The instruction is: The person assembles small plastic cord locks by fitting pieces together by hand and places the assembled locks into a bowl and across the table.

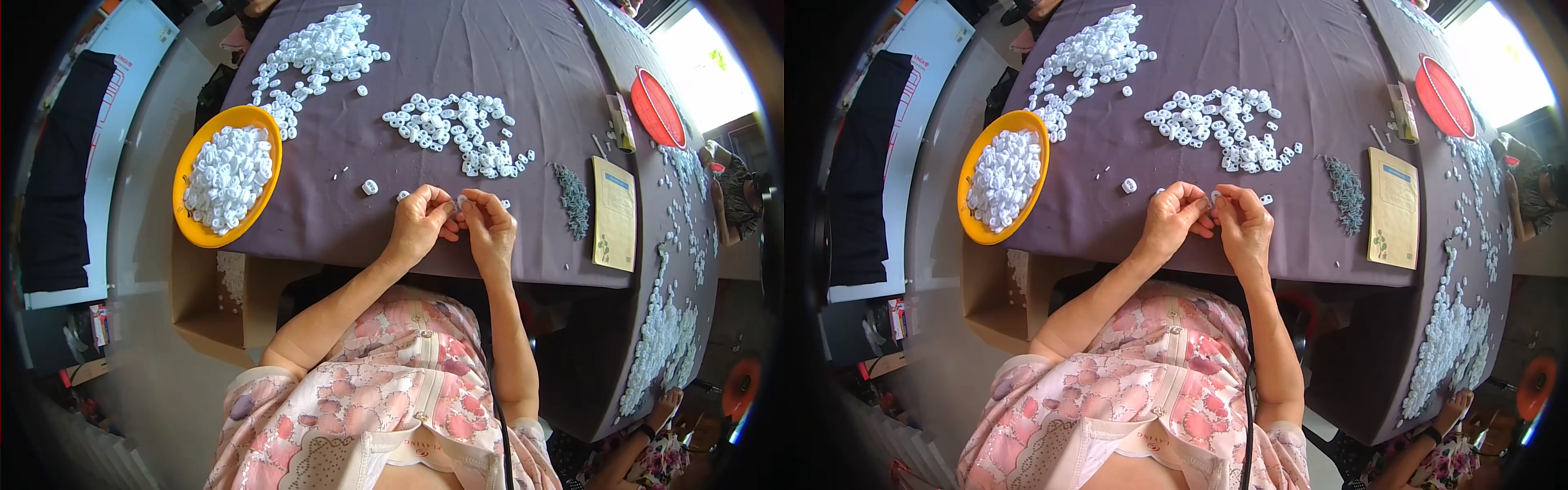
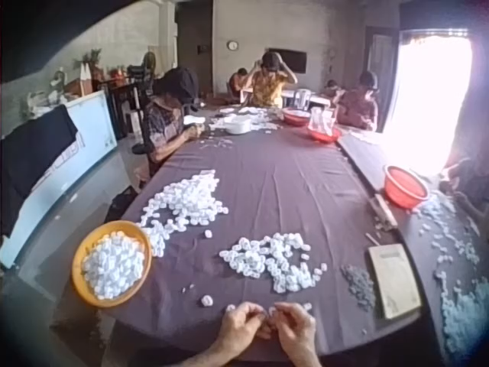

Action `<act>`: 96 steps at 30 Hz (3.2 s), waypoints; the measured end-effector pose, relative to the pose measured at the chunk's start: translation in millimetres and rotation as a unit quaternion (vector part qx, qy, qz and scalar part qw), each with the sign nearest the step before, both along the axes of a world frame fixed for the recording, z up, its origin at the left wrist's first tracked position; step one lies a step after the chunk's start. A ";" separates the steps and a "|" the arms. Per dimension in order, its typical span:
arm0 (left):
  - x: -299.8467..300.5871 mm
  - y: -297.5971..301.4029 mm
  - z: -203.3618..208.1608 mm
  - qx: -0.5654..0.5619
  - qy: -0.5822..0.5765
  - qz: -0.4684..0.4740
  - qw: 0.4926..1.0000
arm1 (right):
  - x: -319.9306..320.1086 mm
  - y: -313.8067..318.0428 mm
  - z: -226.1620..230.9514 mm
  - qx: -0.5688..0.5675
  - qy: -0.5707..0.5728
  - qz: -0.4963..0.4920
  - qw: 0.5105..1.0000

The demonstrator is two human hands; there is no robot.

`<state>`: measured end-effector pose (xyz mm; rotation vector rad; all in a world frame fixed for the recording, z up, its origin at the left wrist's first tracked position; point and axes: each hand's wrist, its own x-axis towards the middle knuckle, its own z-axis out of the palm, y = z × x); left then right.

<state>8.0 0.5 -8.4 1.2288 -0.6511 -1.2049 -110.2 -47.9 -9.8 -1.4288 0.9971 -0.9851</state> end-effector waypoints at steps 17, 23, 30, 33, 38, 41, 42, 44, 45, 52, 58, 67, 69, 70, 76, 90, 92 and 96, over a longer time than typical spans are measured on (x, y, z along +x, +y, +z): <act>0.8 -7.0 10.9 0.039 0.126 0.038 0.991 | 2.5 2.8 14.3 -0.148 0.057 0.024 0.987; -6.7 -7.6 14.8 0.046 0.157 0.037 0.986 | 1.1 1.6 14.6 -0.232 0.108 -0.009 0.967; -6.9 -5.2 15.1 0.046 0.136 0.015 0.989 | -5.2 0.6 15.6 -0.254 0.138 0.023 0.957; -10.3 -5.1 15.6 0.035 0.140 0.022 0.989 | -4.2 1.5 20.0 -0.251 0.134 0.031 0.958; -11.1 -5.5 4.6 0.035 0.114 0.016 0.993 | -3.1 -4.6 12.9 -0.246 0.140 0.026 0.959; -6.5 -5.6 7.2 0.051 0.125 0.002 0.991 | -5.0 -5.6 11.3 -0.269 0.153 0.032 0.950; -4.4 -5.0 8.6 0.062 0.149 -0.010 0.987 | -4.9 -5.0 11.7 -0.271 0.152 0.032 0.950; -3.4 -5.7 6.8 0.057 0.132 -0.018 0.989 | -5.3 -4.1 12.3 -0.260 0.149 0.036 0.953; -2.9 -6.3 5.8 0.052 0.114 -0.027 0.992 | -5.4 -4.1 12.5 -0.251 0.146 0.039 0.956; -4.0 -6.3 -5.2 0.023 0.056 -0.022 0.998 | -5.4 -2.1 8.1 -0.264 0.148 0.023 0.953; -3.6 -5.1 -6.7 0.013 0.031 -0.019 0.999 | -6.0 -0.5 9.9 -0.226 0.151 0.038 0.962; -5.6 -4.7 0.8 0.012 0.069 0.001 0.998 | -6.9 -2.4 4.8 -0.244 0.135 0.042 0.960; -7.9 -5.9 2.2 0.013 0.070 0.001 0.997 | -9.1 -3.1 5.4 -0.248 0.141 0.038 0.958; -9.6 -6.6 1.6 0.012 0.071 -0.003 0.997 | -10.6 -3.3 5.7 -0.248 0.143 0.034 0.958; -9.0 -4.4 -4.1 0.033 -0.014 0.023 0.999 | -8.8 -2.9 0.9 -0.301 0.146 0.024 0.942; -3.3 0.8 0.5 0.028 0.042 -0.002 0.999 | -5.7 -0.1 0.6 -0.330 0.131 0.026 0.935; -6.4 -0.6 1.9 0.033 0.056 0.009 0.998 | -5.6 -1.2 1.5 -0.312 0.119 0.023 0.942; -7.3 -2.7 -4.5 0.028 0.076 0.001 0.997 | -7.6 -2.7 0.1 -0.304 0.120 0.017 0.945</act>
